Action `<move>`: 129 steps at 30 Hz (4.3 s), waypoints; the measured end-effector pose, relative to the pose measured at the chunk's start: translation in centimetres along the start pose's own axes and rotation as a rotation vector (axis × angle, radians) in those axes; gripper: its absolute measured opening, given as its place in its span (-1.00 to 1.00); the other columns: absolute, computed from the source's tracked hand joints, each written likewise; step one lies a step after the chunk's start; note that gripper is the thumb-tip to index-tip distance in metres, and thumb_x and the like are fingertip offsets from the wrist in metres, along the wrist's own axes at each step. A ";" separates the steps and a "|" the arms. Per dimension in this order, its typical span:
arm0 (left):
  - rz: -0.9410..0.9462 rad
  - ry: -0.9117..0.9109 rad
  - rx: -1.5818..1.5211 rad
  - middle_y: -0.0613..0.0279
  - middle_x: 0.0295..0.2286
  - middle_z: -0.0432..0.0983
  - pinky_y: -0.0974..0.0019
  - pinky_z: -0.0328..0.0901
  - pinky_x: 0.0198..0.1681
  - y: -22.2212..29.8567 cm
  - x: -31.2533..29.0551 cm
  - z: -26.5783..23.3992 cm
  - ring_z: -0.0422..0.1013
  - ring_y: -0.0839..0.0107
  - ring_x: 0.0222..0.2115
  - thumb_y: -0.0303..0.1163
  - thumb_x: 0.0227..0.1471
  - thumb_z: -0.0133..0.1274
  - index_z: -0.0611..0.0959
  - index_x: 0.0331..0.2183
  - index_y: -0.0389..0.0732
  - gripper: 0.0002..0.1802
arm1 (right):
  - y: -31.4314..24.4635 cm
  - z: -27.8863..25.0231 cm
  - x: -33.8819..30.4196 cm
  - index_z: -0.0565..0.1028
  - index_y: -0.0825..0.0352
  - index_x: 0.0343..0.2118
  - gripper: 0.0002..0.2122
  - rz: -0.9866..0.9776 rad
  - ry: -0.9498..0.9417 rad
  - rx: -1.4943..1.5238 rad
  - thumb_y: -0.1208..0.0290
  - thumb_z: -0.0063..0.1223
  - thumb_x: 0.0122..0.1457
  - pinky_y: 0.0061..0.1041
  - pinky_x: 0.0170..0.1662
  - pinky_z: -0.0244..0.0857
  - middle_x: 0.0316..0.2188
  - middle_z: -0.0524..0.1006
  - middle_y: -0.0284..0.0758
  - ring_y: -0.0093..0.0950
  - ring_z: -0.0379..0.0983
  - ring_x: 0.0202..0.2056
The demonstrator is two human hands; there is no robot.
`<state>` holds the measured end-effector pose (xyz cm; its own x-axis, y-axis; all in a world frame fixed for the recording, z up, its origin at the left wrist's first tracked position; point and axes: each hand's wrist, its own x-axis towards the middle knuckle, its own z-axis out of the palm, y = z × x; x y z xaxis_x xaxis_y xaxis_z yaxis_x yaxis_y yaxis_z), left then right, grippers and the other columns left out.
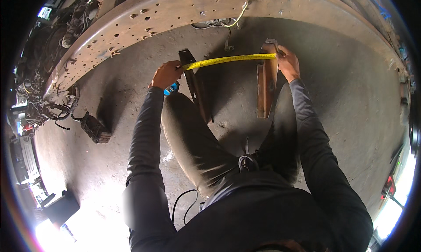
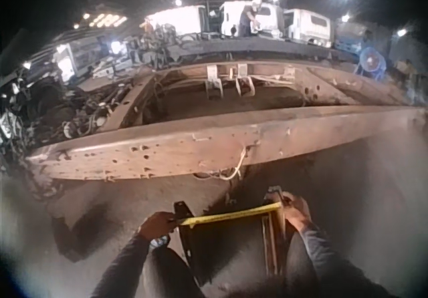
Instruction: The person kneels on the floor and uses a tape measure to measure the distance between two metal brackets attached to a vehicle frame. They then reposition the brackets and measure again.
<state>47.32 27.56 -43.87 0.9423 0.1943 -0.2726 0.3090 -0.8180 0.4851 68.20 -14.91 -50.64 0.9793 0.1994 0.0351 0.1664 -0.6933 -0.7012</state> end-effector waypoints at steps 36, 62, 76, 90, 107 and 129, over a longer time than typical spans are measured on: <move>0.020 0.192 0.136 -0.11 -0.30 0.66 -0.02 0.43 -0.09 1.3 1.4 0.9 0.59 -0.05 -0.21 -0.33 0.04 0.14 0.28 0.32 0.12 -0.19 | -2.3 -0.4 -0.3 0.52 0.16 0.12 -0.60 0.044 0.038 -0.115 0.35 0.11 0.18 -0.21 0.11 0.35 0.03 0.56 -0.08 -0.09 0.49 0.07; -0.078 0.123 -0.057 -0.10 -0.37 0.66 -0.04 0.44 -0.15 1.3 0.7 0.9 0.60 -0.07 -0.25 -0.34 0.02 0.18 0.25 0.29 0.08 -0.18 | -0.6 -0.1 -0.1 0.57 0.07 0.05 -0.66 0.031 0.023 0.030 0.32 0.12 0.18 -0.26 -0.06 0.42 -0.17 0.65 -0.14 -0.16 0.60 -0.11; -0.123 0.138 0.036 0.02 -0.40 0.69 0.09 0.46 -0.18 1.2 1.2 1.4 0.64 0.10 -0.28 -0.27 0.06 0.21 0.26 0.30 0.15 -0.20 | 1.1 0.0 1.3 0.57 0.21 0.04 -0.64 0.010 -0.014 0.028 0.32 0.14 0.16 -0.24 0.02 0.41 -0.07 0.62 -0.13 -0.13 0.55 -0.01; -0.070 0.204 0.077 -0.06 -0.35 0.68 0.01 0.45 -0.15 1.7 1.5 2.0 0.62 0.02 -0.25 -0.31 0.05 0.23 0.25 0.30 0.13 -0.17 | 0.5 -2.0 0.1 0.58 0.42 -0.23 -0.83 0.223 -0.042 0.377 0.51 0.21 0.12 -0.60 -0.53 0.41 -0.43 0.57 -0.37 -0.65 0.44 -0.55; -0.052 0.229 0.019 -0.11 -0.25 0.65 -0.05 0.43 -0.13 1.8 0.5 1.8 0.57 -0.10 -0.15 -0.31 0.08 0.17 0.29 0.27 0.08 -0.25 | 2.1 0.1 0.7 0.59 0.37 -0.02 -0.68 -0.076 0.062 0.055 0.43 0.17 0.16 -0.52 -0.48 0.41 -0.41 0.64 -0.30 -0.58 0.48 -0.57; -0.104 0.179 0.039 -0.08 -0.14 0.64 -0.03 0.42 -0.04 1.6 1.0 1.3 0.55 -0.03 -0.07 -0.34 0.06 0.19 0.31 0.26 0.15 -0.25 | 0.6 -0.5 -0.1 0.61 0.26 -0.13 -0.72 0.007 0.054 0.002 0.27 0.21 0.12 -0.26 -0.12 0.44 -0.23 0.65 -0.16 -0.16 0.60 -0.17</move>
<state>48.64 25.71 -44.47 0.9145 0.3693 -0.1654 0.4038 -0.8082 0.4287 68.27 -15.65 -50.72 0.9852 0.1571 0.0684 0.1593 -0.6930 -0.7031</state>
